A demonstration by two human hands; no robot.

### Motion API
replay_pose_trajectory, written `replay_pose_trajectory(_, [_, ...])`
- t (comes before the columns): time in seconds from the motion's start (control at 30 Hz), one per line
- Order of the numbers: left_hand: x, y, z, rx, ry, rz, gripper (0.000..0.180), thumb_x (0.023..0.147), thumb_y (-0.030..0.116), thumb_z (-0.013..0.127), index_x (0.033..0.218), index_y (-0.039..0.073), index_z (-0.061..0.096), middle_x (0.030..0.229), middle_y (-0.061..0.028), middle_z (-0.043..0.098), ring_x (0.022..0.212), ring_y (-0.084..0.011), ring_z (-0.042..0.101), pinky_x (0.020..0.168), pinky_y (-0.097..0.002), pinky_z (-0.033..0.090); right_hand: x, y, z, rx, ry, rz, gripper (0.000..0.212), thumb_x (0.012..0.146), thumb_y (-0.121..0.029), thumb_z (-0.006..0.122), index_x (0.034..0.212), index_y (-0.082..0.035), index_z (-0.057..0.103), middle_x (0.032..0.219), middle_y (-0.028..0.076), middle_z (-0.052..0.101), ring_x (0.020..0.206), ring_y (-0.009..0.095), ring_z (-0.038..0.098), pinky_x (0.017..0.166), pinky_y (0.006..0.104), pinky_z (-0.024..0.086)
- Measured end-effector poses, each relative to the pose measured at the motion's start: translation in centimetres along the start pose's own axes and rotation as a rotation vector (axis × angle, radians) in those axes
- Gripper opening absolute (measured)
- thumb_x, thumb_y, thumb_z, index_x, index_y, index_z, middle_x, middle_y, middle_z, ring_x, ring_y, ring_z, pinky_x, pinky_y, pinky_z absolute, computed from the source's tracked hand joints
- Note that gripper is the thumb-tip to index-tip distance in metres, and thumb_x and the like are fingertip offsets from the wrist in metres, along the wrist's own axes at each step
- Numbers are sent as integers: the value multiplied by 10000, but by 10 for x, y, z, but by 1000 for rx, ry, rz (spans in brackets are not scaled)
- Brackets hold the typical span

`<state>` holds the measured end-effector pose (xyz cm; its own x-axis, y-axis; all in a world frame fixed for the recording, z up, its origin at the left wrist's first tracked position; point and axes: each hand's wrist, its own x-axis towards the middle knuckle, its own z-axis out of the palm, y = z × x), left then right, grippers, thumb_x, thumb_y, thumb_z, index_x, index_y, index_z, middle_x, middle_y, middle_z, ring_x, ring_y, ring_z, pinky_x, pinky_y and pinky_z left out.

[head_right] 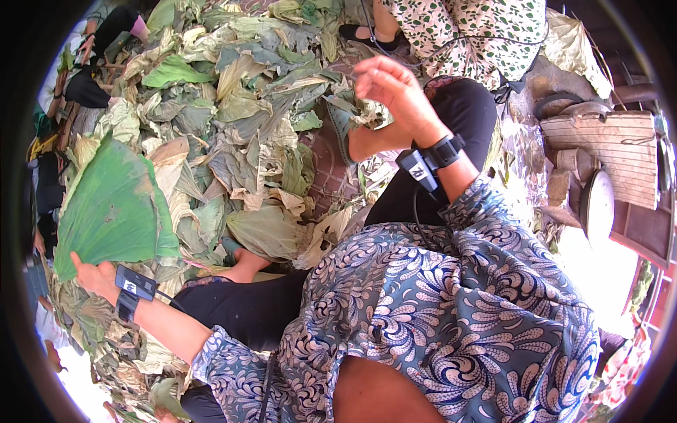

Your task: The person sorts and folds large green leaves by hand from a large pile on the floor while sitting with a group of other people.

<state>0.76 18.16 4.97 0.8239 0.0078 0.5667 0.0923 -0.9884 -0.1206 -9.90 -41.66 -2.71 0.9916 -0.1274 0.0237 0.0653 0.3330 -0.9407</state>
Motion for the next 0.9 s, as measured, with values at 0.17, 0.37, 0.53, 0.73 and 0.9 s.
replay_pose_trajectory(0.17, [0, -10, 23, -740, 28, -399, 492, 669, 93, 541, 1119, -78, 442, 998, -218, 544, 827, -349, 523, 782, -367, 409, -22, 67, 13, -521, -317, 413, 215, 811, -189, 526, 948, -23, 526, 785, 74, 589, 709, 156, 568, 650, 260, 458])
replay_pose_trajectory(0.37, [-9, 19, 2, 105, -147, -91, 474, 724, 106, 465, 1192, 43, 425, 934, -186, 543, 755, -292, 513, 754, -363, 401, -36, 105, 34, -867, -833, 332, 256, 776, -244, 528, 962, -67, 538, 776, 71, 590, 733, 195, 558, 653, 317, 427])
replay_pose_trajectory(0.53, [7, 36, 33, -836, 1, -604, 450, 770, 163, 521, 1147, -52, 404, 952, -181, 508, 758, -256, 501, 690, -340, 430, -26, 104, 41, -950, -669, 167, 268, 757, -261, 540, 955, -81, 542, 782, 111, 585, 765, 270, 558, 661, 378, 420])
replay_pose_trajectory(0.73, [19, 76, 46, -983, 38, -867, 495, 805, 231, 548, 1047, -158, 361, 1001, -240, 456, 786, -292, 491, 704, -388, 453, -36, 76, 88, -827, -630, -12, 272, 749, -230, 538, 974, -78, 530, 811, 113, 593, 779, 291, 556, 674, 387, 420])
replay_pose_trajectory(0.9, [2, 130, 45, -983, -234, -762, 559, 854, 284, 476, 1183, -133, 301, 1141, -276, 391, 956, -330, 468, 771, -399, 418, -71, 2, 96, -515, -445, -379, 165, 782, -140, 516, 909, -37, 533, 770, 106, 580, 741, 257, 564, 643, 342, 433])
